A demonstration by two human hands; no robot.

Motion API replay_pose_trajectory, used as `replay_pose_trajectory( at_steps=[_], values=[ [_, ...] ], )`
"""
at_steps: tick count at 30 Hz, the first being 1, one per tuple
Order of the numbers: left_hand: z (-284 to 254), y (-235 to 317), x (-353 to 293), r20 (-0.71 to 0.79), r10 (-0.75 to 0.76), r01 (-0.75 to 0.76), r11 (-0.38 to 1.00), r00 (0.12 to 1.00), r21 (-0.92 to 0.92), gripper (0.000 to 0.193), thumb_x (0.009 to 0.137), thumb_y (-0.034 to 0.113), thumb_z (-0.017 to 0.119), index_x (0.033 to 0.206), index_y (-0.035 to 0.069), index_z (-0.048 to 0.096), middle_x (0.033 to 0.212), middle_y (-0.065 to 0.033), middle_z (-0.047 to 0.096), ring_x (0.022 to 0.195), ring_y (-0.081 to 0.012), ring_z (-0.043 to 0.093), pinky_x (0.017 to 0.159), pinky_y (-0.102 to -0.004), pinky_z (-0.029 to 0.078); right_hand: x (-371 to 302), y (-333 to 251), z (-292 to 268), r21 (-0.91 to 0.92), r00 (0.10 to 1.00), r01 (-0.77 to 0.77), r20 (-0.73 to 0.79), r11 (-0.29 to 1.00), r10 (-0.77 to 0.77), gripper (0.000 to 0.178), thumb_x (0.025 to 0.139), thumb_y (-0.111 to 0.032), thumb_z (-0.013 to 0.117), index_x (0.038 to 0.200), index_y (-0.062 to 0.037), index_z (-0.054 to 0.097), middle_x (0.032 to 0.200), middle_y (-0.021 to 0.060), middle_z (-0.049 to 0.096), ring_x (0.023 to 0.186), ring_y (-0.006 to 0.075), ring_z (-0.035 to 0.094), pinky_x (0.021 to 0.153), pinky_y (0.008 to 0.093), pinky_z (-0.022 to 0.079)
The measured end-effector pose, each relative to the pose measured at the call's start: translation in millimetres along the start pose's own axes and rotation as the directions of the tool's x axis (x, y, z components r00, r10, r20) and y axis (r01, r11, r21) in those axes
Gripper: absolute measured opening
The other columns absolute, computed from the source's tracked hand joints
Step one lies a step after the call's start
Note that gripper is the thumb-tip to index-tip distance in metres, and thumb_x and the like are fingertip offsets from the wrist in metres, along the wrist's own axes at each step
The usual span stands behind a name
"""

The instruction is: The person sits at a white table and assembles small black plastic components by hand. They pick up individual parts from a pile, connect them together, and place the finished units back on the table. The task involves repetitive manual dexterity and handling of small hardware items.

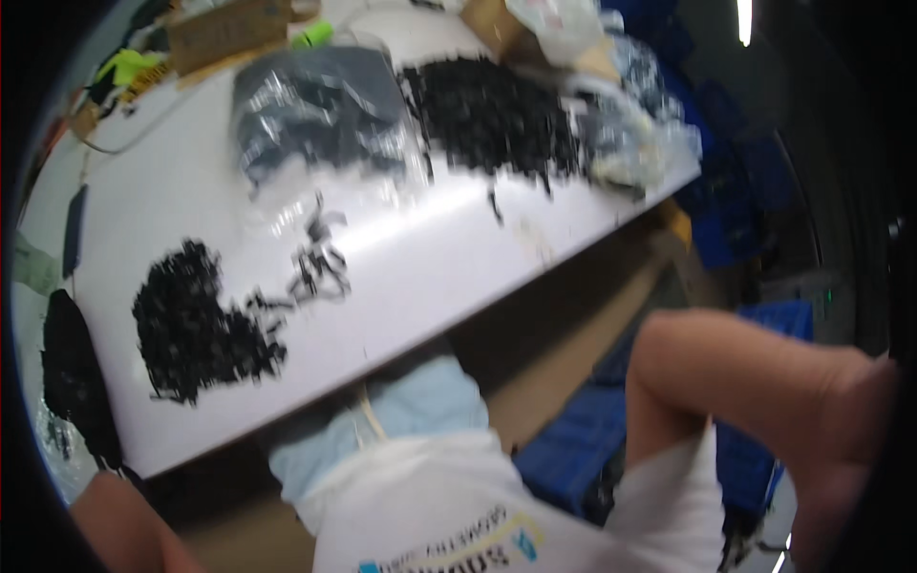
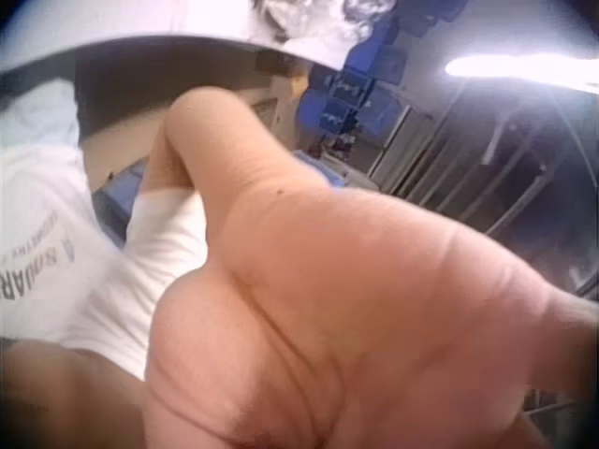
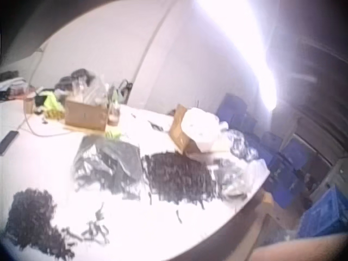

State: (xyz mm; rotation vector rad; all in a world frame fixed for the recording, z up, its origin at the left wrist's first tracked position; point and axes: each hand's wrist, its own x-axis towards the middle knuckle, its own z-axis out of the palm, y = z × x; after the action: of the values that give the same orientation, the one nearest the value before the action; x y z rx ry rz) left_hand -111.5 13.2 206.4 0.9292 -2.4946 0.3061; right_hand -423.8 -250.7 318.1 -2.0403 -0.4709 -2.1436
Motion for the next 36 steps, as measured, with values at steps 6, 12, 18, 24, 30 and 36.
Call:
replay_pose_trajectory(
  at_steps=[6, 12, 18, 24, 30, 36],
  values=[
    [9.9, -10.7, -15.4, 0.057, -0.093, 0.091, 0.995, 0.994, 0.032, 0.064, 0.088, 0.050, 0.040, 0.129, 0.000, 0.042, 0.127, -0.0227, 0.044, 0.117, -0.0347, 0.043, 0.099, -0.0456, 0.035, -40.5, 53.5, -5.4, -0.169, 0.950, -0.304, 0.017, 0.938, 0.311, 0.030, 0.083, -0.024, 0.064, 0.098, 0.0018, 0.065, 0.092, 0.0128, 0.068, 0.082, 0.0227, 0.064, 0.072, 0.0343, 0.049],
    [25.7, -9.1, -15.1, 0.125, -0.155, 0.143, 0.985, 0.980, 0.096, 0.061, 0.089, 0.046, 0.041, 0.128, -0.001, 0.044, 0.127, -0.0219, 0.045, 0.117, -0.0337, 0.043, 0.098, -0.0446, 0.035, -83.9, 42.0, -36.1, -0.217, 0.929, -0.370, -0.064, 0.903, 0.365, 0.029, 0.082, -0.022, 0.065, 0.098, 0.0017, 0.065, 0.092, 0.0130, 0.068, 0.082, 0.0232, 0.064, 0.074, 0.0347, 0.048],
    [9.3, -23.0, -18.1, 0.047, -0.186, 0.183, 0.981, 0.981, 0.060, 0.059, 0.089, 0.043, 0.043, 0.127, -0.001, 0.045, 0.126, -0.0211, 0.045, 0.116, -0.0327, 0.044, 0.098, -0.0436, 0.036, -66.9, 92.0, -23.0, -0.348, 0.911, -0.380, 0.018, 0.857, 0.412, 0.027, 0.080, -0.019, 0.065, 0.098, 0.0016, 0.065, 0.092, 0.0131, 0.067, 0.083, 0.0236, 0.063, 0.075, 0.0352, 0.047],
    [3.7, -10.5, -19.7, 0.011, -0.170, 0.168, 0.980, 0.985, 0.106, 0.056, 0.089, 0.040, 0.045, 0.126, -0.002, 0.046, 0.126, -0.0202, 0.046, 0.115, -0.0317, 0.045, 0.097, -0.0426, 0.037, -54.8, 84.2, -32.6, -0.400, 0.920, -0.353, 0.019, 0.846, 0.392, 0.026, 0.079, -0.017, 0.066, 0.097, 0.0016, 0.065, 0.092, 0.0133, 0.067, 0.084, 0.0241, 0.063, 0.077, 0.0356, 0.047],
    [-4.7, 6.1, -13.9, -0.008, -0.207, 0.206, 0.968, 0.978, 0.141, 0.053, 0.089, 0.037, 0.047, 0.125, -0.002, 0.047, 0.125, -0.0194, 0.047, 0.114, -0.0307, 0.045, 0.096, -0.0416, 0.038, -57.7, 99.3, -20.7, -0.390, 0.915, -0.356, 0.038, 0.849, 0.401, 0.025, 0.078, -0.014, 0.066, 0.097, 0.0015, 0.065, 0.092, 0.0134, 0.067, 0.085, 0.0245, 0.062, 0.078, 0.0361, 0.046],
    [-25.6, 29.2, -18.7, -0.075, -0.227, 0.237, 0.952, 0.971, 0.193, 0.051, 0.090, 0.034, 0.048, 0.125, -0.003, 0.048, 0.124, -0.0186, 0.048, 0.113, -0.0298, 0.046, 0.095, -0.0405, 0.038, -61.0, 91.8, 12.6, -0.412, 0.949, -0.245, 0.082, 0.878, 0.304, 0.024, 0.077, -0.011, 0.067, 0.097, 0.0014, 0.065, 0.091, 0.0136, 0.066, 0.086, 0.0250, 0.062, 0.079, 0.0365, 0.045]
  ],
)
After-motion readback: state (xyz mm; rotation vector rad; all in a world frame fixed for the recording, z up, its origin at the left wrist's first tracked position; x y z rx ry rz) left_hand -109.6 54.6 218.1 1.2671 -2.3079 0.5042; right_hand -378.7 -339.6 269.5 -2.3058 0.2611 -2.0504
